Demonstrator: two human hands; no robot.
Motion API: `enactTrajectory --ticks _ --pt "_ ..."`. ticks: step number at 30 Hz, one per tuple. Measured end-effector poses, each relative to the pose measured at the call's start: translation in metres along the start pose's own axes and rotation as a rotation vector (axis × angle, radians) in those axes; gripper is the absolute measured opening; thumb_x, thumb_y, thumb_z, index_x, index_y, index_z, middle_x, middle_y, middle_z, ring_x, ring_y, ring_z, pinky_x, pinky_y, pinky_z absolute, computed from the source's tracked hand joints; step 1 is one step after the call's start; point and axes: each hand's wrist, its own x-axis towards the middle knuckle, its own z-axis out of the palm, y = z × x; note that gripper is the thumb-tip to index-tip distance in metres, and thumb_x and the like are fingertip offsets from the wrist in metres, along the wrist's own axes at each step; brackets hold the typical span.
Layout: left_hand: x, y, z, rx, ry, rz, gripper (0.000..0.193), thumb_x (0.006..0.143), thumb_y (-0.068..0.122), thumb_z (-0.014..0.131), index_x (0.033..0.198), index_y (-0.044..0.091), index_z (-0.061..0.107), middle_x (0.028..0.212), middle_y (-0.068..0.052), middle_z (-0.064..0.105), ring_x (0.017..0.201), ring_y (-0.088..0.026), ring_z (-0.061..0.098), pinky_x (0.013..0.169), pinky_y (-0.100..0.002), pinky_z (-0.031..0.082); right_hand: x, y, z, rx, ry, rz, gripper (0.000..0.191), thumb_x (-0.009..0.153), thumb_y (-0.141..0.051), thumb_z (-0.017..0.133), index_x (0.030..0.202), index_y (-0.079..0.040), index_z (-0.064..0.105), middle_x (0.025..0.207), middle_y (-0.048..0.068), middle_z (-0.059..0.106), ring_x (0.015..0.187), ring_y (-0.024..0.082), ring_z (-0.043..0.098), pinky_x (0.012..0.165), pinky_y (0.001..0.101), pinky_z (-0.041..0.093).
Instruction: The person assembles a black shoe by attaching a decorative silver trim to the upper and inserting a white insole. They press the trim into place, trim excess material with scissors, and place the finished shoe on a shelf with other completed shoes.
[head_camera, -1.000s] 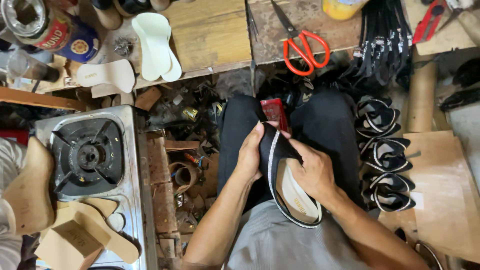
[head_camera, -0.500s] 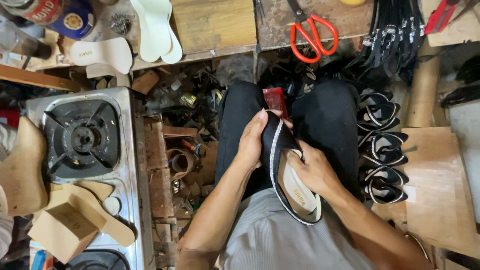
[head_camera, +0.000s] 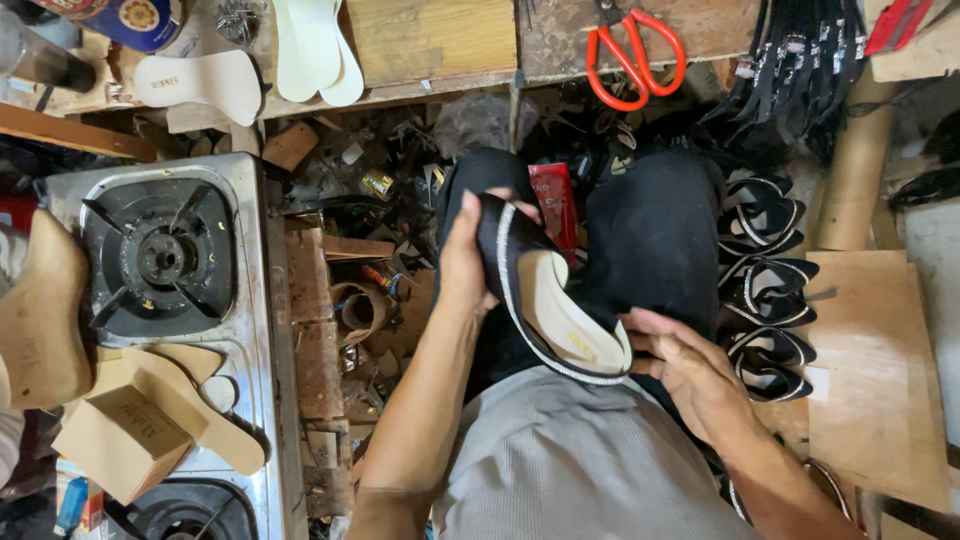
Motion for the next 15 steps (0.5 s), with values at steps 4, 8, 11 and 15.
enactTrajectory --ticks 4,8,11,15 --pt "0.000 0.014 0.011 0.018 0.014 0.120 0.056 0.106 0.051 0.044 0.132 0.002 0.046 0.110 -0.023 0.068 0.095 -0.039 0.069 0.087 -0.051 0.059 0.006 0.016 -0.006 -0.125 -0.163 -0.038 0.061 0.093 -0.017 0.060 0.148 0.005 0.046 0.143 0.019 0.059 0.132 0.026 0.056 0.111 0.0409 0.045" --pt "-0.011 0.015 0.025 -0.010 -0.038 0.215 0.053 0.108 0.050 0.043 0.133 0.003 0.046 0.113 -0.023 0.066 0.101 -0.040 0.068 0.094 -0.054 0.058 0.018 0.025 0.001 -0.250 -0.011 0.016 0.059 0.101 -0.019 0.063 0.154 0.004 0.052 0.117 0.017 0.062 0.101 0.022 0.043 0.088 0.0363 0.037" --pt "-0.022 0.014 0.027 -0.001 -0.058 0.276 0.051 0.109 0.051 0.044 0.132 0.005 0.048 0.113 -0.022 0.066 0.103 -0.041 0.068 0.094 -0.054 0.057 0.019 0.018 0.010 -0.502 0.092 -0.042 0.053 0.101 -0.031 0.061 0.142 0.002 0.062 0.110 0.013 0.074 0.096 0.018 0.059 0.086 0.0296 0.048" --pt "-0.029 0.017 0.013 -0.118 -0.068 0.261 0.063 0.106 0.060 0.041 0.128 0.002 0.053 0.112 -0.022 0.067 0.104 -0.041 0.069 0.097 -0.055 0.057 0.014 -0.005 0.026 -0.632 0.144 -0.167 0.052 0.099 -0.038 0.059 0.128 0.003 0.069 0.111 0.013 0.078 0.099 0.016 0.072 0.091 0.0274 0.055"
